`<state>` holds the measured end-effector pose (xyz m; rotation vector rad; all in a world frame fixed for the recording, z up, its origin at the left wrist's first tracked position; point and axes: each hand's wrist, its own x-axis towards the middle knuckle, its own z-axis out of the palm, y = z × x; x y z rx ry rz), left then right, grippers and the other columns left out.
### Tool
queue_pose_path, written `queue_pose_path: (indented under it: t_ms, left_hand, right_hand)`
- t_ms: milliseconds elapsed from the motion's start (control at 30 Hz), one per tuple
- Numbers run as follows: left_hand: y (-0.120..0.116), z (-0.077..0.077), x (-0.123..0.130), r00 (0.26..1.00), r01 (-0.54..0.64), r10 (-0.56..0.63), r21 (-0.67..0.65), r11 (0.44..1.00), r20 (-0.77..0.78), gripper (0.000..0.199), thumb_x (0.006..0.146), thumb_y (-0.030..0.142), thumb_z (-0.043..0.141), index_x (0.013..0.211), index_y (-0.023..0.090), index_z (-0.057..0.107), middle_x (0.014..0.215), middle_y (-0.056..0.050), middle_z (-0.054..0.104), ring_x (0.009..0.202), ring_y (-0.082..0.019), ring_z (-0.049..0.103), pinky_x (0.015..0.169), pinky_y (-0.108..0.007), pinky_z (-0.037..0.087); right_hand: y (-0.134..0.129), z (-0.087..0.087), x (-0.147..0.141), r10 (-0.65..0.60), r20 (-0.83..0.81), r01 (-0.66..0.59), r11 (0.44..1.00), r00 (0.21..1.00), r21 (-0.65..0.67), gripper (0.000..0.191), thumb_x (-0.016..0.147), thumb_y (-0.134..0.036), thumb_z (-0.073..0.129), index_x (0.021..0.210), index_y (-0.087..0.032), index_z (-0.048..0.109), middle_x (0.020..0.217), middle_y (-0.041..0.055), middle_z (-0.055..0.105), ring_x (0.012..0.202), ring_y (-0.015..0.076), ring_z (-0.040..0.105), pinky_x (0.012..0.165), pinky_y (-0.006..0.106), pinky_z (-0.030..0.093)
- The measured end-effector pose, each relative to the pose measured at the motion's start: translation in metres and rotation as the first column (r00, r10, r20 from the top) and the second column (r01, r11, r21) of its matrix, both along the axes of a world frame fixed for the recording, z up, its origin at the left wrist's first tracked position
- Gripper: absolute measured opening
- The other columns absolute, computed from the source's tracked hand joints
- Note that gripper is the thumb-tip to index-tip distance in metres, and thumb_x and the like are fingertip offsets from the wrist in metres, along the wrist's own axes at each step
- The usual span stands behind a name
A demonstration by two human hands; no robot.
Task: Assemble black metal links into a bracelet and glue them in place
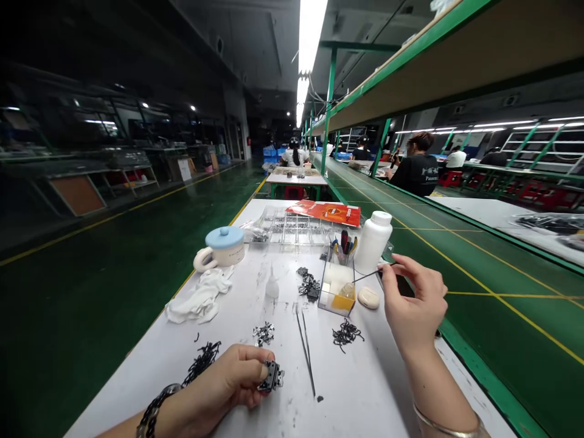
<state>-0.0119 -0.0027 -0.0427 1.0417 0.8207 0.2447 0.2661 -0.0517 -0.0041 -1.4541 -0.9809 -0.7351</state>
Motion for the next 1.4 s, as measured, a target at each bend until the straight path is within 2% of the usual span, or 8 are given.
queue_pose_path:
  t_ms: [367, 567, 633, 700, 767, 833, 1267, 1400]
  left_hand:
    - [-0.001, 0.003, 0.005, 0.994, -0.11, 0.109, -0.049, 0.993, -0.018, 0.013, 0.05, 0.017, 0.052, 0.061, 0.013, 0.057, 0.05, 0.001, 0.053, 0.042, -0.006, 0.042, 0.043, -0.016, 0.029]
    - [0.003, 0.006, 0.005, 0.991, -0.116, 0.118, -0.037, 0.993, 0.069, 0.01, 0.05, 0.017, 0.057, 0.059, 0.013, 0.057, 0.052, 0.001, 0.051, 0.045, -0.007, 0.042, 0.044, -0.018, 0.028]
    - [0.005, 0.005, 0.003, 0.988, -0.118, 0.118, -0.013, 0.993, 0.095, 0.01, 0.052, 0.018, 0.059, 0.06, 0.012, 0.058, 0.052, 0.001, 0.051, 0.045, -0.007, 0.042, 0.045, -0.019, 0.027]
    - [0.007, 0.005, 0.001, 0.984, -0.132, 0.129, 0.016, 0.991, 0.12, 0.01, 0.055, 0.019, 0.061, 0.062, 0.012, 0.059, 0.052, 0.001, 0.051, 0.046, -0.007, 0.041, 0.047, -0.019, 0.027]
    - [0.007, 0.005, 0.0, 0.976, -0.167, 0.158, 0.05, 0.985, 0.149, 0.013, 0.057, 0.021, 0.062, 0.066, 0.012, 0.061, 0.055, 0.002, 0.051, 0.048, -0.007, 0.041, 0.051, -0.02, 0.029]
    - [0.006, 0.006, -0.001, 0.967, -0.195, 0.181, 0.066, 0.978, 0.177, 0.017, 0.059, 0.022, 0.063, 0.071, 0.01, 0.063, 0.059, 0.001, 0.053, 0.052, -0.007, 0.042, 0.054, -0.021, 0.031]
    - [0.001, 0.016, -0.006, 0.974, -0.147, 0.122, 0.121, 0.982, 0.192, 0.018, 0.067, 0.019, 0.062, 0.082, 0.011, 0.066, 0.068, 0.0, 0.054, 0.062, -0.01, 0.046, 0.063, -0.024, 0.036]
    - [0.002, 0.016, -0.007, 0.976, -0.122, 0.095, 0.133, 0.984, 0.196, 0.014, 0.068, 0.019, 0.062, 0.079, 0.011, 0.066, 0.066, 0.0, 0.053, 0.062, -0.01, 0.045, 0.062, -0.025, 0.036]
  right_hand:
    - [0.016, -0.019, 0.004, 0.053, 0.363, 0.015, 0.983, 0.93, -0.182, 0.016, 0.079, -0.022, 0.059, 0.093, -0.023, 0.065, 0.072, 0.0021, 0.065, 0.07, 0.0193, 0.057, 0.076, 0.039, 0.034]
    - [0.01, -0.009, -0.012, -0.026, 0.383, 0.095, 0.982, 0.923, -0.163, 0.04, 0.08, -0.028, 0.059, 0.12, -0.024, 0.055, 0.117, 0.0101, 0.06, 0.099, 0.0299, 0.051, 0.081, 0.044, 0.035]
    - [0.006, -0.006, -0.03, 0.065, 0.388, 0.01, 0.982, 0.92, -0.187, 0.038, 0.079, -0.027, 0.06, 0.116, -0.025, 0.056, 0.114, 0.0091, 0.061, 0.098, 0.0307, 0.052, 0.081, 0.045, 0.035]
    - [0.001, -0.006, -0.054, 0.308, 0.365, -0.196, 0.93, 0.879, -0.312, 0.034, 0.076, -0.026, 0.061, 0.11, -0.026, 0.057, 0.103, 0.0065, 0.065, 0.095, 0.0312, 0.054, 0.081, 0.047, 0.035]
    - [-0.002, -0.009, -0.08, 0.561, 0.276, -0.41, 0.793, 0.781, -0.451, 0.035, 0.073, -0.027, 0.061, 0.108, -0.026, 0.056, 0.099, 0.0045, 0.066, 0.094, 0.032, 0.055, 0.079, 0.047, 0.038]
    - [-0.004, -0.012, -0.101, 0.668, 0.23, -0.503, 0.705, 0.708, -0.5, 0.034, 0.069, -0.032, 0.061, 0.103, -0.029, 0.057, 0.094, 0.0008, 0.067, 0.09, 0.031, 0.057, 0.077, 0.047, 0.041]
    - [-0.013, -0.022, -0.118, 0.737, 0.011, -0.596, 0.555, 0.676, -0.581, 0.025, 0.077, -0.023, 0.063, 0.102, -0.026, 0.058, 0.085, 0.0015, 0.067, 0.094, 0.0267, 0.051, 0.082, 0.044, 0.027]
    - [-0.012, -0.021, -0.116, 0.742, 0.033, -0.585, 0.554, 0.669, -0.592, 0.024, 0.077, -0.025, 0.065, 0.1, -0.025, 0.058, 0.085, 0.0011, 0.067, 0.092, 0.0253, 0.051, 0.08, 0.042, 0.027]
